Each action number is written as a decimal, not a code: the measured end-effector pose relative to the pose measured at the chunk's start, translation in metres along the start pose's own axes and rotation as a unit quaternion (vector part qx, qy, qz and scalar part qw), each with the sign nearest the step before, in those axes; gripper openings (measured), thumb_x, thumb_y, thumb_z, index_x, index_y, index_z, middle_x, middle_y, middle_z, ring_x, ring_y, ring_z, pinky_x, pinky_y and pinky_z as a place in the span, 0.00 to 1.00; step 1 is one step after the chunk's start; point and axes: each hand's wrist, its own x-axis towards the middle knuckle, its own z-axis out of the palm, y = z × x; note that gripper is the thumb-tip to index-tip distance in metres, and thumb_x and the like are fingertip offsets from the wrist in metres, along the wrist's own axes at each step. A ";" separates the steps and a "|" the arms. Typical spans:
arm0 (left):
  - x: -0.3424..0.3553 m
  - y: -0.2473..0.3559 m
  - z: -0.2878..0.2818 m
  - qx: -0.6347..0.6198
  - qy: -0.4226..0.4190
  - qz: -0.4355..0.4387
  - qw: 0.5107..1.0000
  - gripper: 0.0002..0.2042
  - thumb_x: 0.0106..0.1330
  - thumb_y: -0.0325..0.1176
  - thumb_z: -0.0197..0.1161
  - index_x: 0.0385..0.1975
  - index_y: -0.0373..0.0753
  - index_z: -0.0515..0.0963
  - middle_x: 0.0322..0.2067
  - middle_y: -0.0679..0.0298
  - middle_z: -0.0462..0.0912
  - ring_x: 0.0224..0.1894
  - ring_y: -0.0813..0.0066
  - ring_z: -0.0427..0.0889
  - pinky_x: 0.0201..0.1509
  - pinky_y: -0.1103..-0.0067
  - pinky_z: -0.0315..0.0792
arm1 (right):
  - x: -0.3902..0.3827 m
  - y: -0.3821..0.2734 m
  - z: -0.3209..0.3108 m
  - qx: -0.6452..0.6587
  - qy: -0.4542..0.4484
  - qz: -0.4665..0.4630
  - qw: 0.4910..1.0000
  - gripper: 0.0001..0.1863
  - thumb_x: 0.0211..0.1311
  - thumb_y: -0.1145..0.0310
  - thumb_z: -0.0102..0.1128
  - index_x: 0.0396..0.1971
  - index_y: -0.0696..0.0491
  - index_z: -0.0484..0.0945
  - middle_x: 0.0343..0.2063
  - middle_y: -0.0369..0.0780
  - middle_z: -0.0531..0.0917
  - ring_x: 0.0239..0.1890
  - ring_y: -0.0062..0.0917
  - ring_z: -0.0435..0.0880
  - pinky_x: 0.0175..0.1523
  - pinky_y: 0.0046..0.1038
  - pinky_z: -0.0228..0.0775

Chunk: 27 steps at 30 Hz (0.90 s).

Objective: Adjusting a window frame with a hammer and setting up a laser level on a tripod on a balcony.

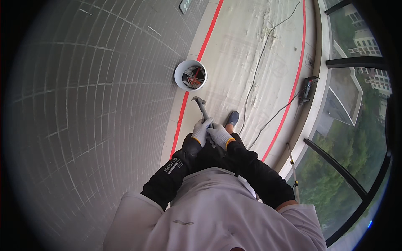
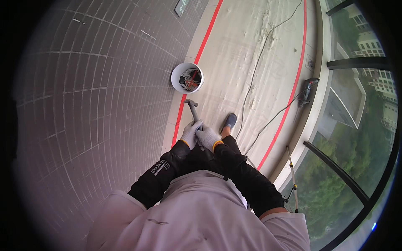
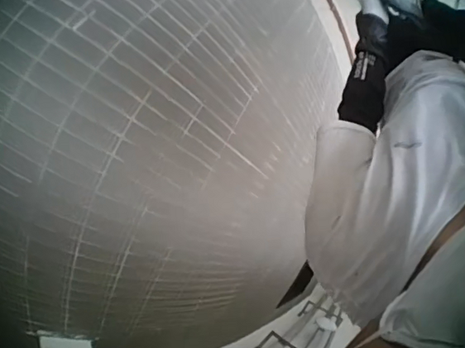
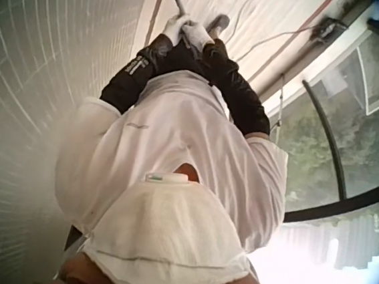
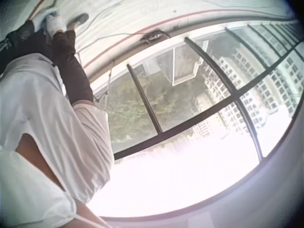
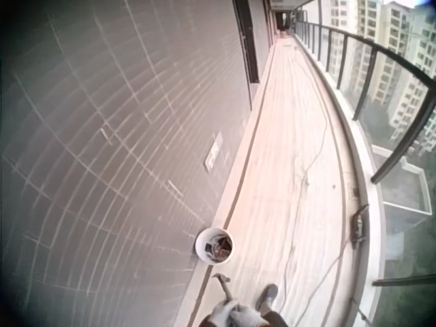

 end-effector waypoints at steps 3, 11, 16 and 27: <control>0.041 0.027 -0.018 -0.032 0.022 -0.030 0.999 0.08 0.69 0.36 0.64 0.42 0.39 0.79 0.31 0.67 0.80 0.34 0.76 0.80 0.39 0.78 0.73 | 0.046 -0.019 0.003 0.045 -0.061 0.002 0.997 0.22 0.71 0.63 0.53 0.60 0.57 0.71 0.22 0.38 0.78 0.18 0.25 0.78 0.21 0.28 0.72; 0.280 0.081 -0.130 0.084 0.134 -0.073 0.985 0.12 0.64 0.42 0.67 0.30 0.39 0.79 0.19 0.67 0.76 0.19 0.73 0.76 0.22 0.73 0.68 | 0.127 -0.032 -0.017 0.153 0.043 0.080 0.984 0.26 0.73 0.63 0.56 0.66 0.58 0.70 0.27 0.36 0.80 0.26 0.21 0.82 0.30 0.24 0.76; 0.430 0.094 -0.160 0.360 0.076 -0.170 0.914 0.15 0.67 0.46 0.66 0.34 0.38 0.80 0.25 0.62 0.82 0.23 0.72 0.80 0.27 0.74 0.72 | 0.163 0.061 -0.058 0.285 0.246 0.116 0.919 0.22 0.73 0.64 0.58 0.60 0.60 0.74 0.25 0.36 0.78 0.22 0.20 0.79 0.27 0.22 0.72; 0.568 0.093 -0.254 0.813 0.036 -0.044 0.579 0.15 0.69 0.41 0.57 0.47 0.39 0.82 0.38 0.42 0.86 0.49 0.44 0.85 0.53 0.56 0.78 | 0.249 0.129 -0.006 0.284 0.217 0.233 0.904 0.23 0.73 0.65 0.57 0.62 0.61 0.72 0.23 0.37 0.77 0.19 0.20 0.76 0.25 0.25 0.74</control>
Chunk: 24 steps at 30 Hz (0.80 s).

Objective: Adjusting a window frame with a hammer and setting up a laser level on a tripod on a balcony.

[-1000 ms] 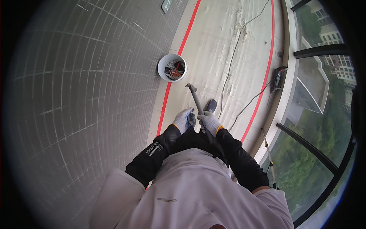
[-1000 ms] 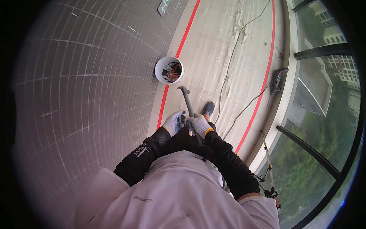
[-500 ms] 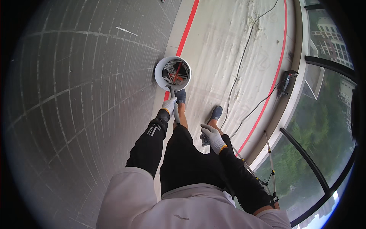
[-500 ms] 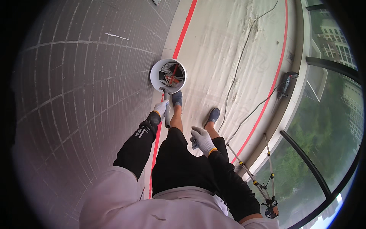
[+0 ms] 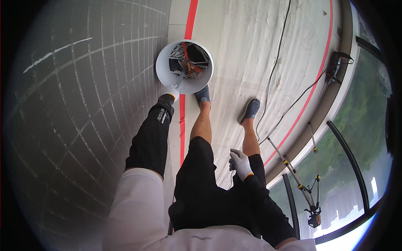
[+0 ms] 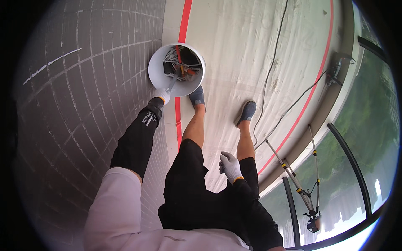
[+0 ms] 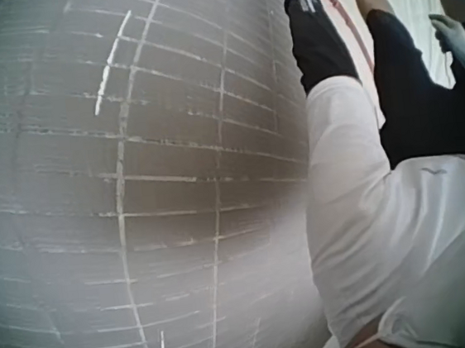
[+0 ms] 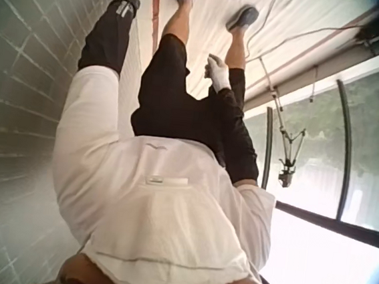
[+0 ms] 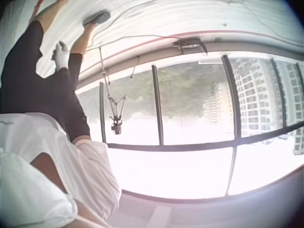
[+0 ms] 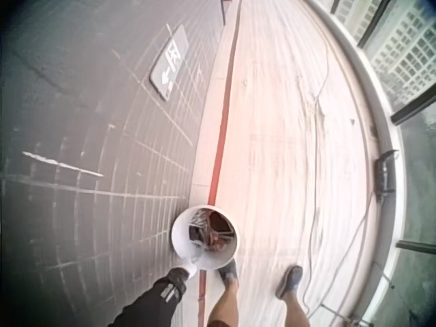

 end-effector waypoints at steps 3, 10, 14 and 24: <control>-0.020 0.021 -0.007 0.045 0.075 -0.033 0.996 0.19 0.67 0.41 0.59 0.55 0.42 0.77 0.42 0.43 0.86 0.50 0.46 0.85 0.55 0.57 0.78 | 0.006 -0.001 -0.002 -0.024 0.008 -0.008 1.000 0.22 0.73 0.65 0.57 0.61 0.61 0.73 0.24 0.38 0.77 0.19 0.21 0.77 0.25 0.24 0.74; -0.022 0.028 -0.047 0.035 0.090 -0.070 0.993 0.17 0.67 0.39 0.62 0.54 0.42 0.78 0.50 0.52 0.83 0.56 0.49 0.83 0.55 0.60 0.79 | 0.016 -0.017 -0.011 -0.031 0.011 -0.036 0.999 0.23 0.72 0.66 0.58 0.61 0.62 0.73 0.24 0.38 0.78 0.20 0.20 0.77 0.25 0.25 0.73; -0.009 0.048 -0.035 0.134 0.052 -0.039 0.989 0.14 0.66 0.38 0.62 0.50 0.42 0.81 0.50 0.51 0.85 0.54 0.51 0.84 0.56 0.60 0.79 | 0.011 -0.020 -0.042 -0.005 0.052 -0.035 0.998 0.23 0.71 0.65 0.57 0.61 0.62 0.73 0.24 0.37 0.78 0.19 0.18 0.76 0.24 0.23 0.72; -0.100 0.046 -0.021 -0.081 0.100 0.000 0.992 0.22 0.67 0.43 0.59 0.48 0.27 0.75 0.45 0.37 0.83 0.51 0.39 0.82 0.55 0.55 0.74 | -0.033 -0.037 -0.039 -0.132 0.044 -0.072 0.988 0.26 0.68 0.55 0.54 0.58 0.56 0.79 0.24 0.38 0.83 0.21 0.22 0.81 0.29 0.27 0.77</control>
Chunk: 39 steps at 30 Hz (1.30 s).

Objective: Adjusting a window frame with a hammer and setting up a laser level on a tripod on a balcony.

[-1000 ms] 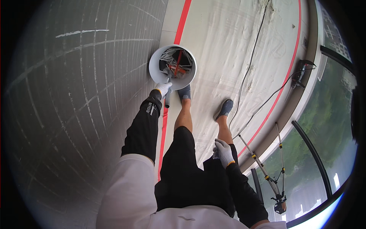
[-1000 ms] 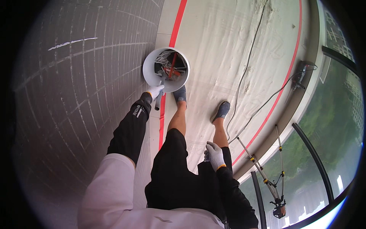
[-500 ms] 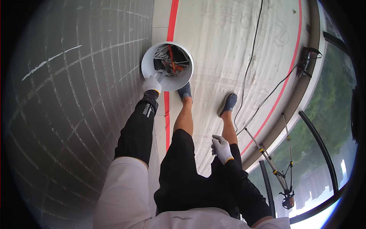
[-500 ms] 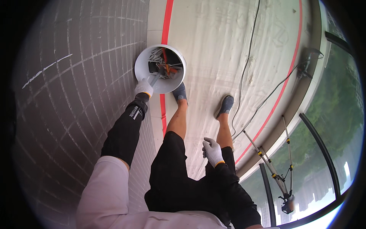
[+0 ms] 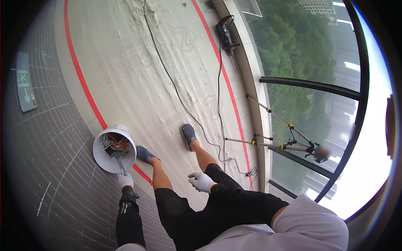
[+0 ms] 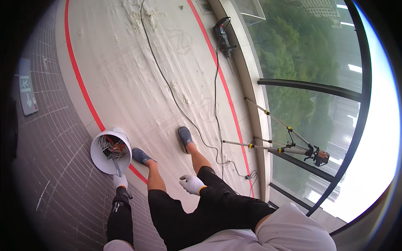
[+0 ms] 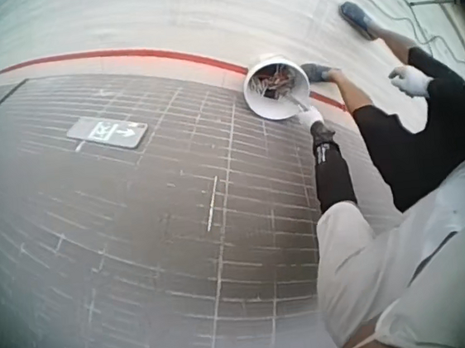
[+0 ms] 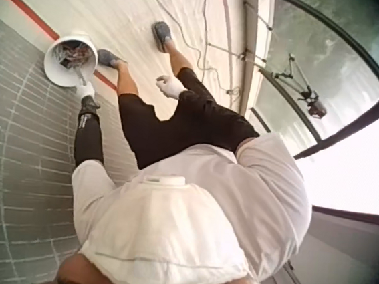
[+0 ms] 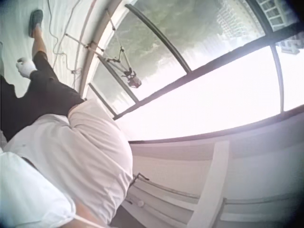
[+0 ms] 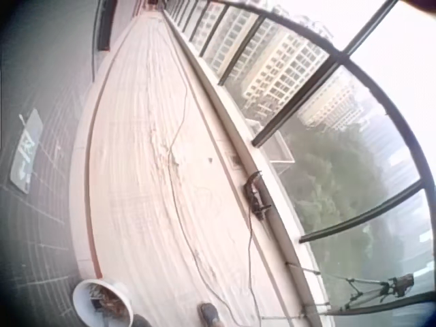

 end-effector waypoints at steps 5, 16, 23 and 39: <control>-0.104 0.053 -0.019 -0.175 -0.027 0.054 0.983 0.19 0.71 0.41 0.56 0.39 0.24 0.75 0.33 0.44 0.81 0.37 0.48 0.82 0.44 0.60 0.72 | -0.034 -0.037 -0.004 0.122 -0.047 -0.050 0.990 0.28 0.70 0.49 0.55 0.57 0.57 0.79 0.27 0.39 0.83 0.21 0.23 0.81 0.29 0.28 0.77; -0.331 0.379 -0.011 -0.187 -0.146 0.360 0.902 0.15 0.78 0.39 0.49 0.39 0.32 0.74 0.25 0.62 0.75 0.28 0.73 0.79 0.31 0.75 0.71 | -0.026 -0.083 -0.207 0.394 -0.013 -0.114 0.912 0.22 0.69 0.51 0.60 0.39 0.59 0.83 0.29 0.39 0.84 0.31 0.23 0.82 0.38 0.29 0.74; -0.369 0.580 0.081 -0.274 -0.314 0.162 0.895 0.14 0.76 0.44 0.52 0.43 0.40 0.79 0.27 0.69 0.74 0.25 0.80 0.74 0.29 0.79 0.71 | 0.010 -0.031 -0.431 0.398 0.103 -0.084 0.908 0.21 0.74 0.53 0.56 0.42 0.61 0.80 0.26 0.42 0.84 0.26 0.30 0.85 0.30 0.34 0.75; -0.194 1.077 0.236 -0.203 -0.371 0.148 0.894 0.12 0.75 0.43 0.56 0.38 0.43 0.80 0.24 0.68 0.80 0.17 0.78 0.75 0.19 0.79 0.70 | 0.126 -0.021 -0.787 0.133 0.387 -0.045 0.911 0.23 0.65 0.55 0.60 0.52 0.57 0.77 0.40 0.59 0.84 0.47 0.54 0.84 0.54 0.47 0.75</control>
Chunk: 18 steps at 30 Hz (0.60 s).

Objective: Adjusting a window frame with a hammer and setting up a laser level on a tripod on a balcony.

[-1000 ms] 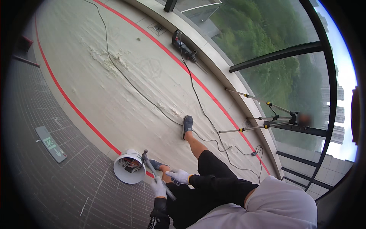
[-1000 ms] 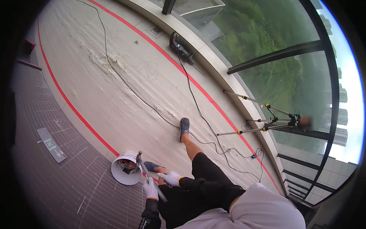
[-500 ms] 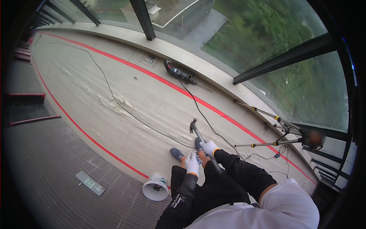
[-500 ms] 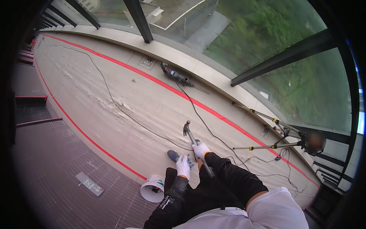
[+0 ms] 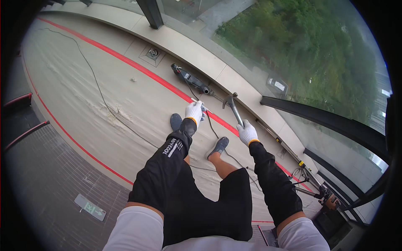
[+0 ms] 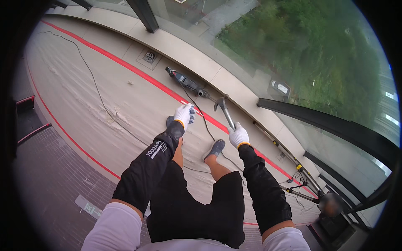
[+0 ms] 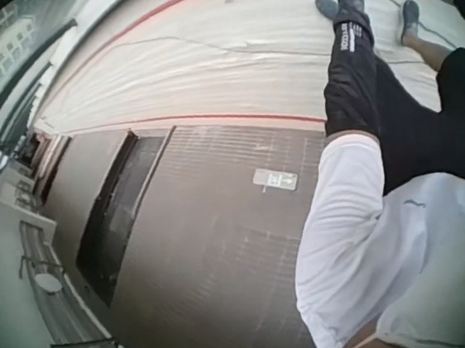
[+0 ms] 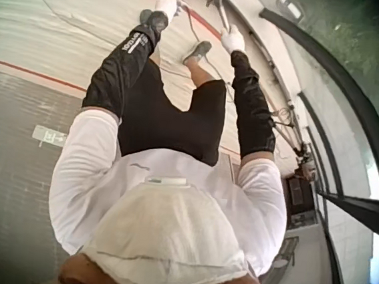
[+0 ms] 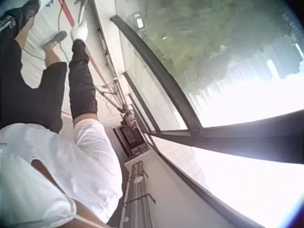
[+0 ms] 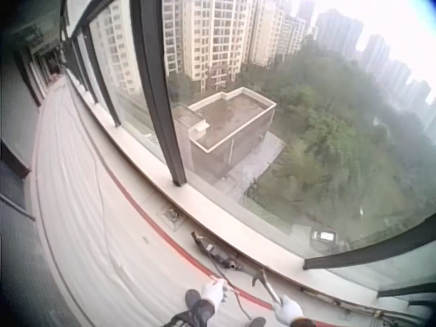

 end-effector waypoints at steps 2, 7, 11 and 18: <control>0.064 0.035 0.009 -0.013 0.012 -0.024 1.000 0.12 0.75 0.43 0.55 0.38 0.42 0.79 0.25 0.66 0.81 0.16 0.77 0.74 0.16 0.79 0.69 | 0.066 -0.003 0.007 -0.016 0.008 -0.015 1.000 0.22 0.66 0.54 0.59 0.51 0.55 0.79 0.39 0.56 0.85 0.46 0.52 0.84 0.54 0.46 0.75; 0.224 0.075 0.033 -0.002 -0.007 0.001 1.000 0.13 0.78 0.41 0.51 0.40 0.39 0.77 0.26 0.61 0.82 0.16 0.72 0.76 0.15 0.78 0.67 | 0.216 -0.021 0.039 -0.024 -0.005 -0.050 0.998 0.21 0.65 0.55 0.59 0.51 0.53 0.83 0.38 0.53 0.87 0.45 0.49 0.86 0.54 0.43 0.76; 0.329 0.090 0.028 0.044 0.004 0.014 0.999 0.15 0.79 0.44 0.47 0.40 0.41 0.76 0.32 0.61 0.85 0.25 0.64 0.82 0.24 0.71 0.77 | 0.293 -0.041 0.076 0.016 0.013 -0.101 0.995 0.22 0.65 0.55 0.59 0.52 0.53 0.83 0.39 0.53 0.87 0.45 0.47 0.86 0.54 0.41 0.76; 0.413 0.097 0.077 0.117 -0.003 0.011 0.993 0.20 0.80 0.44 0.45 0.47 0.33 0.76 0.41 0.54 0.87 0.32 0.61 0.87 0.32 0.70 0.83 | 0.368 -0.021 0.100 0.006 0.054 -0.145 0.988 0.22 0.66 0.55 0.60 0.54 0.53 0.82 0.41 0.51 0.87 0.46 0.45 0.86 0.55 0.39 0.76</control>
